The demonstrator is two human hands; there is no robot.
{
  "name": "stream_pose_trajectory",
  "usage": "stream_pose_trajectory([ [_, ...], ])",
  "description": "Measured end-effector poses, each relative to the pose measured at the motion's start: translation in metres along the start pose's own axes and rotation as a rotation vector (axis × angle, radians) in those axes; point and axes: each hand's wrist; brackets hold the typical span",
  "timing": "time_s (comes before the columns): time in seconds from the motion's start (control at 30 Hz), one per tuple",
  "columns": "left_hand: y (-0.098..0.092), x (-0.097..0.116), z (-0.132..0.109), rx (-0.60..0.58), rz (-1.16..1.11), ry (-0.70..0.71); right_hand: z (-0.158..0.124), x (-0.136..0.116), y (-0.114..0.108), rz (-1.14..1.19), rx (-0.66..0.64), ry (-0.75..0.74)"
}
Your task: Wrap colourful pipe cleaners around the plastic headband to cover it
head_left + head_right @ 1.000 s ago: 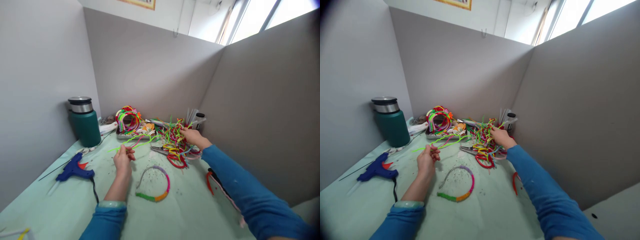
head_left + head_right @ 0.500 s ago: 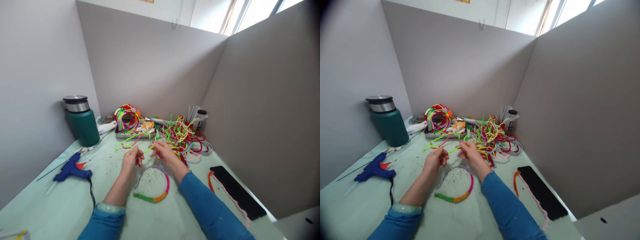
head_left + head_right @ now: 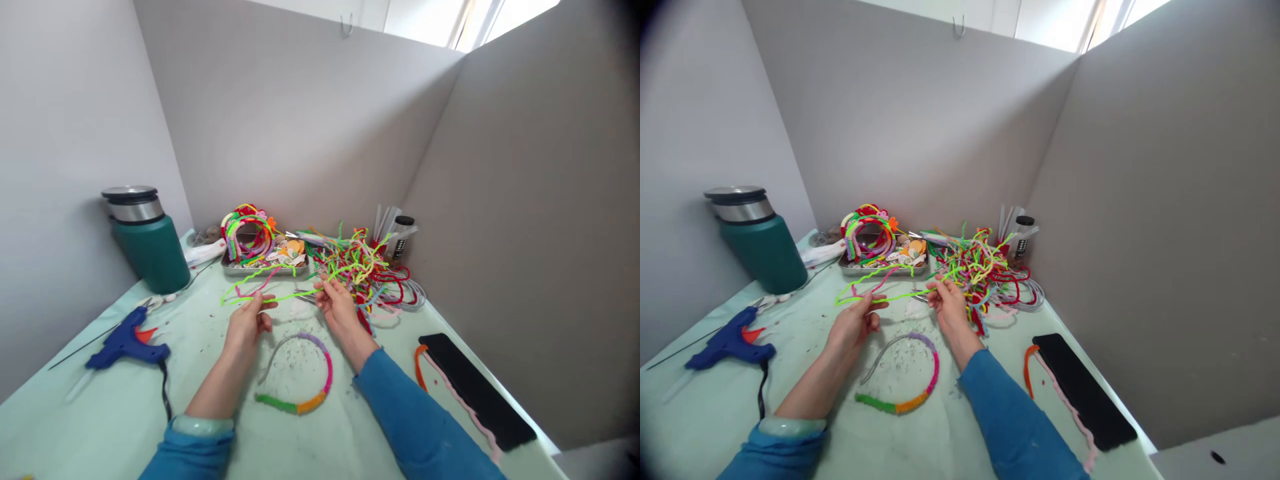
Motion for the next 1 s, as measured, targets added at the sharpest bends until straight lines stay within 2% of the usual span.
stream_pose_trajectory([
  [0.2, -0.006, 0.012, 0.002, 0.087, -0.333, 0.01, 0.0, 0.003, -0.001, 0.033, 0.095, -0.002],
  [0.33, -0.009, 0.016, 0.003, 0.168, -0.459, -0.002, -0.002, 0.005, 0.001, 0.017, 0.107, -0.033],
  [0.43, -0.011, 0.015, 0.003, 0.187, -0.457, 0.008, -0.003, 0.003, 0.001, -0.002, 0.082, -0.039],
  [0.57, -0.012, 0.012, 0.002, 0.117, -0.429, -0.034, -0.005, -0.001, 0.002, -0.03, 0.046, -0.036],
  [0.73, -0.011, 0.014, 0.0, 0.104, -0.438, -0.054, -0.007, -0.003, 0.005, 0.017, 0.006, 0.005],
  [1.0, -0.008, 0.021, -0.005, 0.096, -0.425, 0.018, -0.006, -0.005, 0.007, 0.239, 0.104, 0.148],
])
Point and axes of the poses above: each hand's wrist, its own z-axis towards the middle knuckle, its own y-axis out of the palm, x = y × z, and after that the axes turned 2 degrees about y, right-handed
